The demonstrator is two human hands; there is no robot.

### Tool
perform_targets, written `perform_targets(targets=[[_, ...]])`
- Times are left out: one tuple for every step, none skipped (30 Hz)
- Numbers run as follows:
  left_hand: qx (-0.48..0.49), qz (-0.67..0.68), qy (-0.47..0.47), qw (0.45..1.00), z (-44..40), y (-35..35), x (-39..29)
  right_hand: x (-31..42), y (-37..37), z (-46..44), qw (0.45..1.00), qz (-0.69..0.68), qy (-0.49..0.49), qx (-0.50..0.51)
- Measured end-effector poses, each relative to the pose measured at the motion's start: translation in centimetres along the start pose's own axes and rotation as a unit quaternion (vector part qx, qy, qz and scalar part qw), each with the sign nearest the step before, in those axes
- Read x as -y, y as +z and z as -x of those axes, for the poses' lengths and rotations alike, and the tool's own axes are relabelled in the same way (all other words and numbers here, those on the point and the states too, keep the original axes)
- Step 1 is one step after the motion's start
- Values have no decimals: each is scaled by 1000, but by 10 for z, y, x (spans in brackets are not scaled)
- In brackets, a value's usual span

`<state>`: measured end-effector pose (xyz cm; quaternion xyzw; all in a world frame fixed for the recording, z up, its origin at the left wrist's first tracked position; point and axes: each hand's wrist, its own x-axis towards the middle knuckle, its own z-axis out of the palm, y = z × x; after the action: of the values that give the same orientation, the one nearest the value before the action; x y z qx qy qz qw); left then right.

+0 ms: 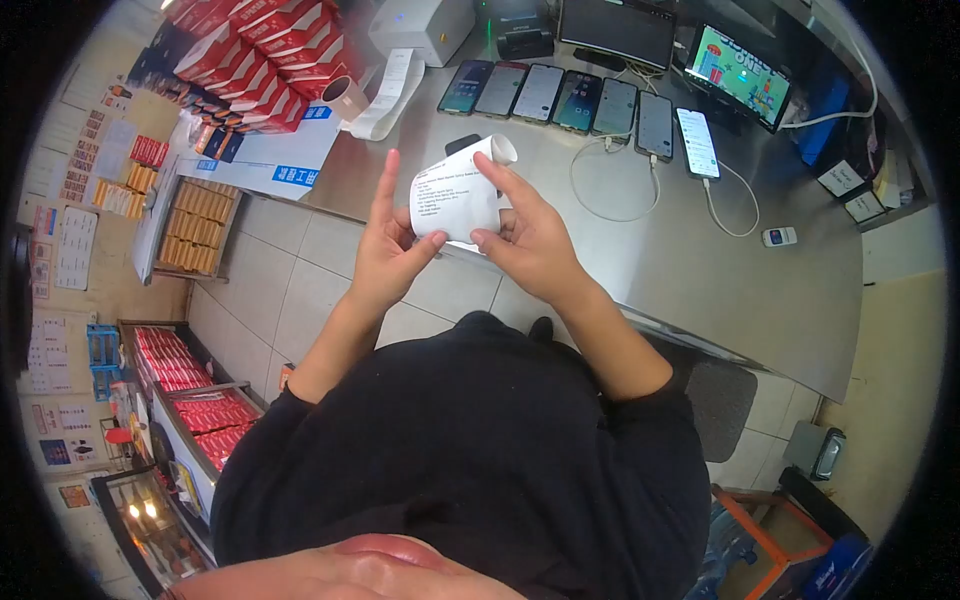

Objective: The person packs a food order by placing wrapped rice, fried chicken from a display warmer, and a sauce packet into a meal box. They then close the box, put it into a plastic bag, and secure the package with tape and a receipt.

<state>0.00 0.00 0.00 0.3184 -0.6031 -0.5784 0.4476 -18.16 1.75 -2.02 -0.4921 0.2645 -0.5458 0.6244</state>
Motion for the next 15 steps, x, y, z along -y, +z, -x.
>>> perform_targets(targets=[[8,-16,12,1000,-1,0,-2,0,0,0,1000,-1,-20,1],[15,-32,25,999,-3,0,-4,0,0,-1,999,-2,-42,3],[9,-14,71,997,19,0,-6,6,16,12,997,39,-57,25],[6,-24,65,998,30,-4,-13,5,26,17,997,47,-51,23],[2,-35,58,998,42,-10,-18,2,38,22,997,53,-44,21],[-6,-42,50,998,55,-18,-22,-1,54,29,998,42,-39,26],[-11,-65,87,994,60,-26,-14,-5,63,31,996,72,-25,40],[-27,-95,119,988,73,-36,-13,-11,78,33,994,94,-9,63],[-34,-103,99,989,91,-44,-16,-24,93,35,990,90,-2,105],[-55,-108,72,990,112,-53,-20,-41,108,39,986,116,17,116],[-68,-165,77,981,135,-64,-28,-60,126,44,980,140,40,133],[-80,-221,72,969,161,-79,-36,-78,145,50,979,111,73,152],[-135,-219,52,965,191,-96,-37,-96,163,59,976,85,115,163],[-146,-221,13,964,221,-113,-31,-115,182,67,969,113,112,187],[-147,-227,-26,962,253,-126,-26,-135,198,78,959,107,129,228]])
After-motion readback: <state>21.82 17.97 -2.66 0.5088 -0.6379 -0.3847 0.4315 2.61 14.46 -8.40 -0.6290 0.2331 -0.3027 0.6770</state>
